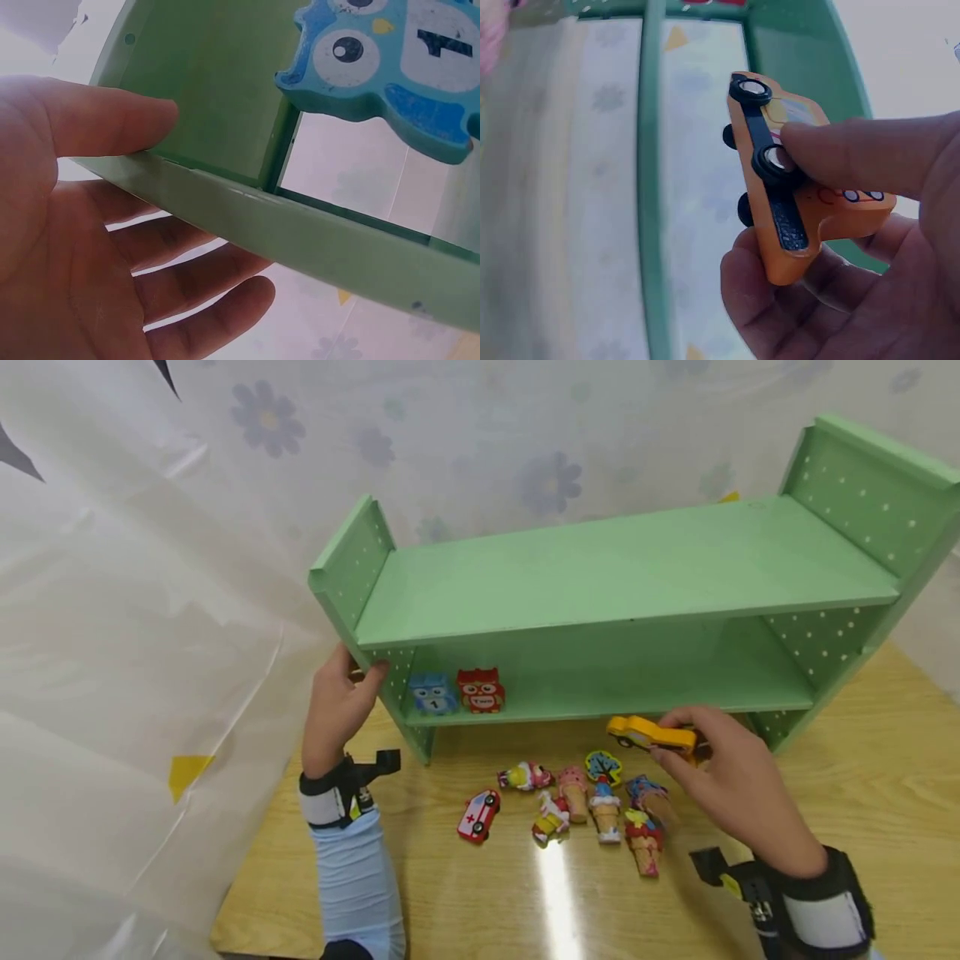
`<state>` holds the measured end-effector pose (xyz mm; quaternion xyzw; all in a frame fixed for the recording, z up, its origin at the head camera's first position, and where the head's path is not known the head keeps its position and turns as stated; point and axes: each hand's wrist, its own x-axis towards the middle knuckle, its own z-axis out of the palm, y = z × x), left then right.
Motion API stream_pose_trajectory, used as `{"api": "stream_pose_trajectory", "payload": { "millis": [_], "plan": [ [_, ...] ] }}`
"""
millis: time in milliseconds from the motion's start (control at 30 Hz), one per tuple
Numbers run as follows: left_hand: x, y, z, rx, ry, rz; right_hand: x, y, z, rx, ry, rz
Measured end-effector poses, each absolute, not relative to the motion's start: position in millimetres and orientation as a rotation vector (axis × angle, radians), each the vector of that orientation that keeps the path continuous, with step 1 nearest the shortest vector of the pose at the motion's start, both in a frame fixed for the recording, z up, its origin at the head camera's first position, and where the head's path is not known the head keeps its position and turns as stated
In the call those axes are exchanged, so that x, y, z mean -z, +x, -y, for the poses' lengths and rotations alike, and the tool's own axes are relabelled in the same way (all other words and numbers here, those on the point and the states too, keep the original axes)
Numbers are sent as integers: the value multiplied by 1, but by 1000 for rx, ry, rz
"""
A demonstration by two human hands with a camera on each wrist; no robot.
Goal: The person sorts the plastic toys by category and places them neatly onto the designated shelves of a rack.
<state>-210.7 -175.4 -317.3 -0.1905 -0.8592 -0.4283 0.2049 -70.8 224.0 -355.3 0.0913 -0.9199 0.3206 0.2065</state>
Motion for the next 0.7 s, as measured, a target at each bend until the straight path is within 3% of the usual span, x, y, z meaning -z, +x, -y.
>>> {"api": "stream_pose_trajectory", "payload": {
  "millis": [233,700],
  "plan": [
    [315,-209,175,1193,-522,2405,337,-105,-188,-872,419,2422],
    [315,-212,175,1218,-519,2412,344,-156,-150,-923,603,2461]
  ]
}}
